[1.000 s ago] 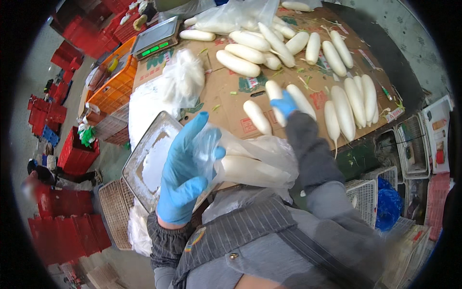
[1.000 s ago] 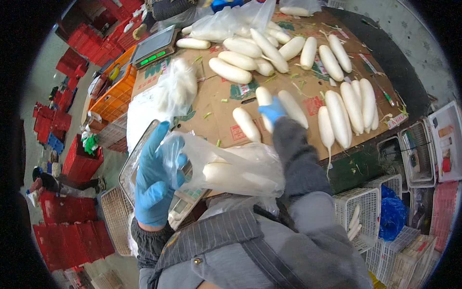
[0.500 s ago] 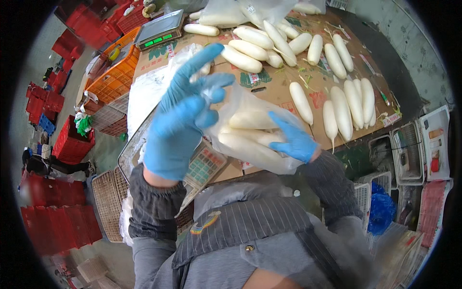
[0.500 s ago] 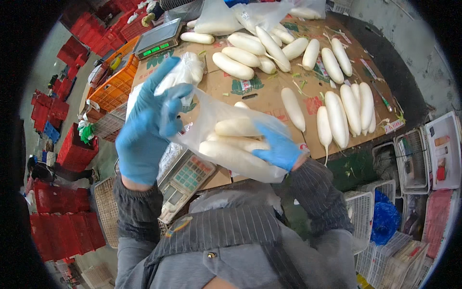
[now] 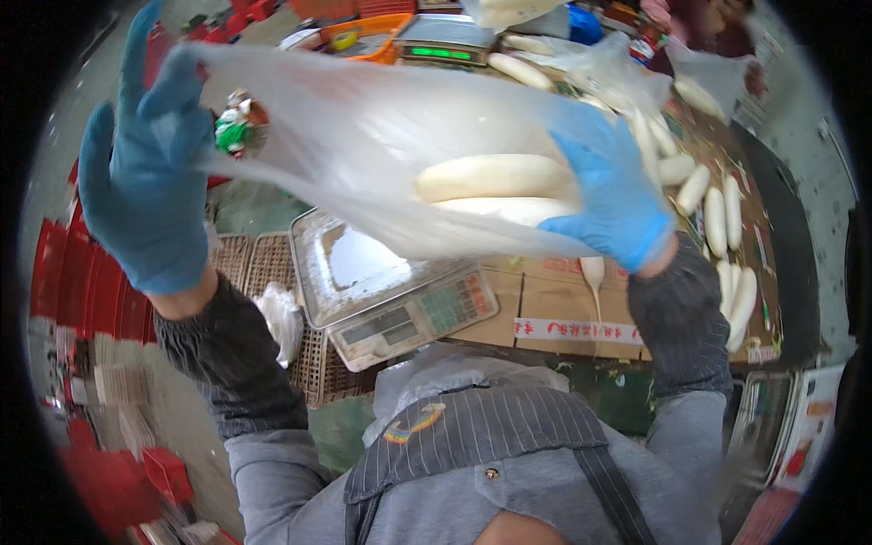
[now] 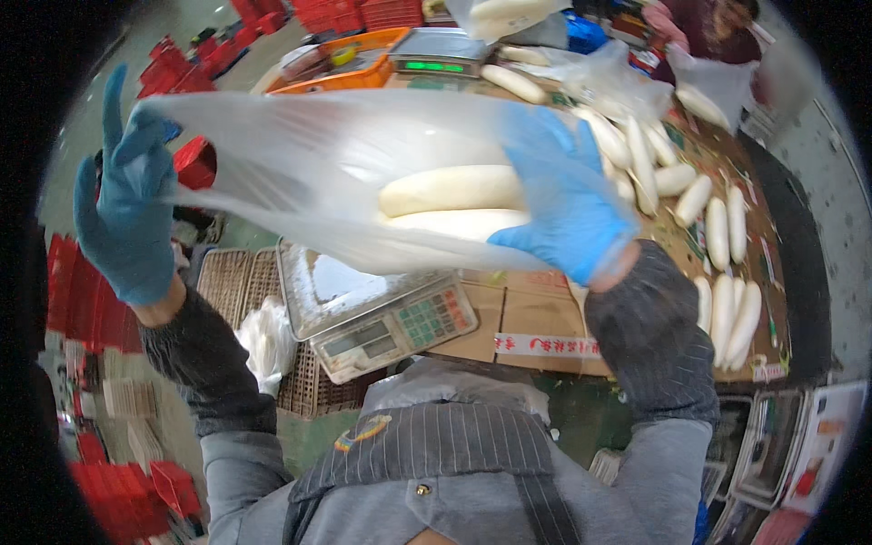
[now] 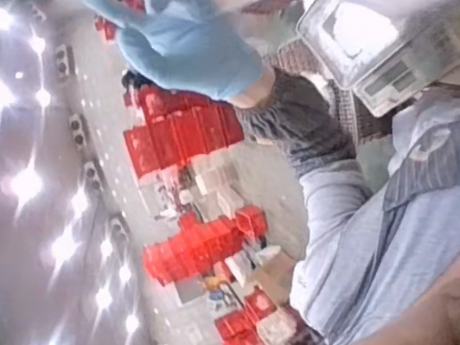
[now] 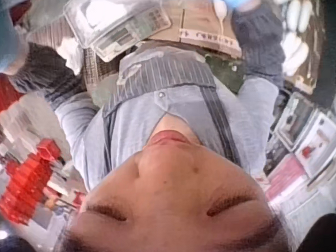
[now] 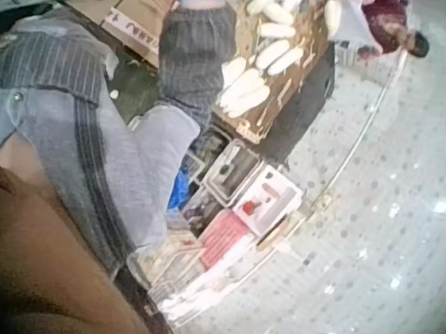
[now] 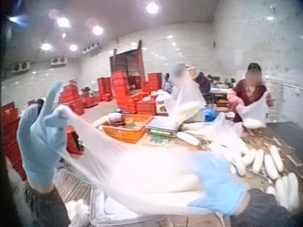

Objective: The person repeatedly picks up white radishes, places them into a plastic bag, weighs the bag on a digital scale, and sets the bag aside. The process is repeated continuously with new bags and radishes.

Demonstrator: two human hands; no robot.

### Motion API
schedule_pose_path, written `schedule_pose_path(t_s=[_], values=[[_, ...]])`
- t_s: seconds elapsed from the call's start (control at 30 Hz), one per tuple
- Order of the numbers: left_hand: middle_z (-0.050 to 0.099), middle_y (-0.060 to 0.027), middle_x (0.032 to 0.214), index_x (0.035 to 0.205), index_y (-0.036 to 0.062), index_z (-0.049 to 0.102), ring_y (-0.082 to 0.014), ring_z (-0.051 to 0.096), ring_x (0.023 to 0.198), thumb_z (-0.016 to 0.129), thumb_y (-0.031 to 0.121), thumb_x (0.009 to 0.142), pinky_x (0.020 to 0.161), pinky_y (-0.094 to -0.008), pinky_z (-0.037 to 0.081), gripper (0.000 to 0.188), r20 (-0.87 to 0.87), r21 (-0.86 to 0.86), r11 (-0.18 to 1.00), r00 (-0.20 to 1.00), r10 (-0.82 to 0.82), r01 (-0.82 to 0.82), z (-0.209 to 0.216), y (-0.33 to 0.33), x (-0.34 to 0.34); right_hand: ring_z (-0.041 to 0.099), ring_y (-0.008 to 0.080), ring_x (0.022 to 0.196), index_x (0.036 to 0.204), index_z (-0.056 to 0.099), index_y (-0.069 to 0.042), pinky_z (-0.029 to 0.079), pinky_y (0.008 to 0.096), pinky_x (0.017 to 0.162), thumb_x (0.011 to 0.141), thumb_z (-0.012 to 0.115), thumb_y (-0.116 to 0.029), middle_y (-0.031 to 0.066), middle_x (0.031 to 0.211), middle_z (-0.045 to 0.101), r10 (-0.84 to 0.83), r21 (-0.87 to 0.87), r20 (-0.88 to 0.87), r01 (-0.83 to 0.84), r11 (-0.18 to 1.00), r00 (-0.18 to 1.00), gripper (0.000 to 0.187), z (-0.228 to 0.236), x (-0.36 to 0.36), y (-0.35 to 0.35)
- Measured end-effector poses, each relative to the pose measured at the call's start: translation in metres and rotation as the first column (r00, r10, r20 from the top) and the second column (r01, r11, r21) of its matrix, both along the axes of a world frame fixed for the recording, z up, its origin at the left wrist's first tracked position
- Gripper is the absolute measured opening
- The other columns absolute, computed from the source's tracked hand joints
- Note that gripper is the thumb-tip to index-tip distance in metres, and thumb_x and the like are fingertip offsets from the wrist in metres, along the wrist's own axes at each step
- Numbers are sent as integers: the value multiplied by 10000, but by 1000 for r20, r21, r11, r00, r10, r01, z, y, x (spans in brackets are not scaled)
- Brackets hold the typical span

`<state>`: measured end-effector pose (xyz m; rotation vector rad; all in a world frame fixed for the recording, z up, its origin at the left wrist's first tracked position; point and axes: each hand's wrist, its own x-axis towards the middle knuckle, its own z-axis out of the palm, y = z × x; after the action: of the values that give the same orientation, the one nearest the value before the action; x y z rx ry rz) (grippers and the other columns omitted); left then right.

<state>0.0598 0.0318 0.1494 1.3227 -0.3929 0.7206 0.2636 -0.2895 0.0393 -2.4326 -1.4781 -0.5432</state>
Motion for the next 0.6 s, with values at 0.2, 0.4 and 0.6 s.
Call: schedule_pose_path(t_s=[0.2, 0.4, 0.6], values=[[604, -127, 1104, 1391, -4, 368, -90, 591, 821, 557, 230, 839, 659, -166, 476, 628, -64, 283, 693, 708, 703, -663, -60, -7, -55, 285, 343, 1359, 1424, 318, -119, 181, 494, 1130, 529, 861, -346, 145, 1463, 321, 96, 65, -89, -90, 994, 991, 1072, -48, -4, 92], [537, 5, 956, 1440, 7, 295, -26, 437, 689, 656, 105, 807, 588, -144, 369, 735, -242, 205, 684, 640, 729, -700, -110, -20, -106, 334, 317, 1335, 1427, 346, -120, 281, 407, 1104, 619, 824, -224, 155, 1442, 363, 363, 57, -206, -359, 932, 909, 945, -70, -10, 113], [447, -38, 1423, 1437, 86, 347, -76, 562, 884, 604, -96, 789, 841, -228, 483, 721, -91, 644, 366, 408, 909, -672, -134, -32, -103, 568, 318, 1084, 1286, 482, -48, 441, 394, 947, 703, 778, -255, 173, 1192, 580, 488, 305, -93, -442, 844, 868, 685, -31, -24, 111]])
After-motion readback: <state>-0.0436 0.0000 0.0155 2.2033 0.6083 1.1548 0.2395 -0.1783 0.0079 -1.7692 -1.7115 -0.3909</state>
